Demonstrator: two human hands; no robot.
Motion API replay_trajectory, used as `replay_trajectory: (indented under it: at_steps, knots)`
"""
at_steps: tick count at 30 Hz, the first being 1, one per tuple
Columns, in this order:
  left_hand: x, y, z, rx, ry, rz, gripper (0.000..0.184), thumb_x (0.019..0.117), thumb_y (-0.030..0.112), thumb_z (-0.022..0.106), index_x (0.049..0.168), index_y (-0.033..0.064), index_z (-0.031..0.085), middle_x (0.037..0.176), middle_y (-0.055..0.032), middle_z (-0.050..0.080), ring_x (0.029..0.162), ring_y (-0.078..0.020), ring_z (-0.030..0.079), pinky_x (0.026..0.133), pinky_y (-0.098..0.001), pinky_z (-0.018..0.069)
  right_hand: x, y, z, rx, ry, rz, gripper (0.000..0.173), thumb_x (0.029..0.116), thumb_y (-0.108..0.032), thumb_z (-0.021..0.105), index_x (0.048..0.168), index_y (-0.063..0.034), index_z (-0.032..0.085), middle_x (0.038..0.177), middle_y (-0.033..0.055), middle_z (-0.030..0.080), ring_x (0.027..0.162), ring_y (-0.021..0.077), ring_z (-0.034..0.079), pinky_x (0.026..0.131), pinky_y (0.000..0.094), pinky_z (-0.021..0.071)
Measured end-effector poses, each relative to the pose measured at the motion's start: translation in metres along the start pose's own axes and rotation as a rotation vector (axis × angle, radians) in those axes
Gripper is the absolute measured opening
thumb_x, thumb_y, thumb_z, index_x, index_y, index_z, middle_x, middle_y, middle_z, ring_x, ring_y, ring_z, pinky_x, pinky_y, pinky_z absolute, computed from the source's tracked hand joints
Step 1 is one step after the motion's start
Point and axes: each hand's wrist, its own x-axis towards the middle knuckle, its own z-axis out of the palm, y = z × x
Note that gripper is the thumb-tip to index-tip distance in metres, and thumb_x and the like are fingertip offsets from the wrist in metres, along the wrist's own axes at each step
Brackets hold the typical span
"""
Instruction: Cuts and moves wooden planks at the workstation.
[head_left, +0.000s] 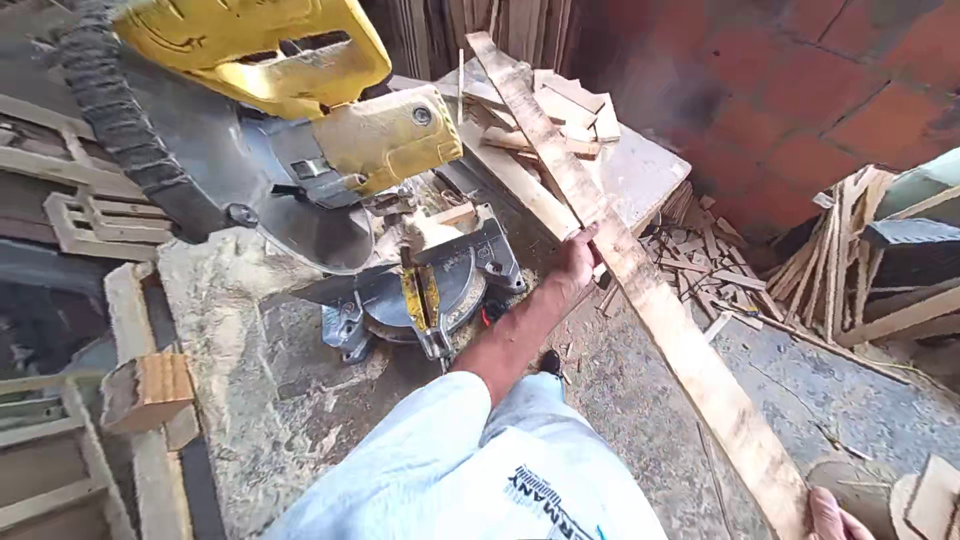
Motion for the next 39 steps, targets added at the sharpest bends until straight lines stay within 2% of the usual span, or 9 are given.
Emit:
replay_trajectory:
  at_steps: [4,10,14,18,20,23,29,32,39]
  knots:
    - [0.023,0.037,-0.011,0.263,-0.034,0.210,0.057,0.1034,0.021,0.058,0.151,-0.0058,0.041,0.149,-0.0252,0.050,0.137,-0.0314,0.053,0.115,-0.0473,0.0454,0.077,-0.077,0.089,-0.121,-0.095,-0.054,0.028,0.0957,-0.029,0.072,0.099,-0.0017,0.064,0.081,-0.0006,0.062,0.072,0.0037,0.061,0.071,0.0278,0.0559]
    - [-0.070,0.055,-0.053,0.757,-0.271,0.316,0.035,0.0993,0.019,0.067,0.123,-0.0060,0.068,0.125,-0.0160,0.071,0.111,-0.0188,0.072,0.100,-0.0362,0.0591,0.157,-0.117,0.192,-0.365,-0.393,-0.110,0.043,0.0974,-0.044,0.066,0.100,-0.0009,0.064,0.084,0.0068,0.062,0.076,0.0140,0.060,0.074,0.0419,0.0527]
    - [-0.127,0.044,-0.128,1.170,0.290,0.464,0.035,0.1001,0.032,0.065,0.119,0.0036,0.073,0.122,-0.0100,0.073,0.114,-0.0165,0.070,0.101,-0.0369,0.0579,0.202,-0.142,0.228,-0.713,-0.658,-0.274,0.057,0.0976,-0.052,0.063,0.107,0.0048,0.067,0.096,0.0269,0.067,0.092,0.0412,0.064,0.083,0.0673,0.0481]
    - [-0.193,0.048,-0.172,1.456,1.012,0.059,0.047,0.0987,0.040,0.064,0.128,0.0035,0.067,0.134,-0.0182,0.064,0.129,-0.0320,0.059,0.112,-0.0491,0.0463,0.199,-0.194,0.275,-0.835,-0.760,-0.568,0.058,0.0995,-0.051,0.061,0.120,0.0027,0.066,0.110,0.0318,0.068,0.105,0.0507,0.065,0.090,0.0722,0.0467]
    - [-0.210,0.041,-0.186,1.370,1.217,-0.231,0.063,0.0947,0.047,0.068,0.136,0.0008,0.059,0.138,-0.0256,0.058,0.131,-0.0411,0.055,0.112,-0.0570,0.0435,0.182,-0.216,0.303,-0.698,-0.815,-0.773,0.054,0.1000,-0.045,0.063,0.125,0.0028,0.063,0.115,0.0314,0.067,0.107,0.0489,0.065,0.092,0.0678,0.0490]
    - [-0.218,0.019,-0.209,1.179,1.200,-0.548,0.073,0.0940,0.054,0.067,0.139,-0.0015,0.054,0.126,-0.0284,0.064,0.121,-0.0440,0.062,0.103,-0.0643,0.0485,0.128,-0.243,0.349,-0.473,-1.070,-0.929,0.052,0.1001,-0.042,0.064,0.130,0.0008,0.062,0.128,0.0247,0.066,0.113,0.0375,0.066,0.095,0.0566,0.0527]
    - [-0.222,0.020,-0.230,1.170,0.983,-0.645,0.050,0.1009,0.046,0.058,0.127,0.0034,0.062,0.113,-0.0219,0.070,0.110,-0.0392,0.068,0.095,-0.0633,0.0522,-0.046,-0.207,0.472,-0.312,-1.505,-0.711,0.073,0.1012,-0.052,0.056,0.152,-0.0021,0.042,0.135,0.0217,0.062,0.118,0.0271,0.065,0.102,0.0469,0.0522]
    - [-0.240,0.032,-0.255,1.122,0.946,-0.597,0.045,0.1028,0.042,0.055,0.129,0.0060,0.062,0.113,-0.0203,0.070,0.109,-0.0376,0.068,0.093,-0.0621,0.0529,-0.143,-0.173,0.522,-0.223,-1.328,-0.543,0.078,0.1004,-0.047,0.059,0.157,-0.0022,0.031,0.145,0.0198,0.056,0.131,0.0263,0.059,0.112,0.0452,0.0469]
    - [-0.292,0.094,-0.369,1.265,0.913,-0.520,0.043,0.1043,0.038,0.055,0.131,0.0045,0.061,0.116,-0.0244,0.069,0.111,-0.0423,0.067,0.095,-0.0662,0.0502,-0.276,-0.171,0.522,-0.377,-1.108,-0.550,0.090,0.0899,-0.043,0.073,0.157,-0.0014,0.028,0.143,0.0235,0.055,0.129,0.0341,0.058,0.107,0.0508,0.0491]
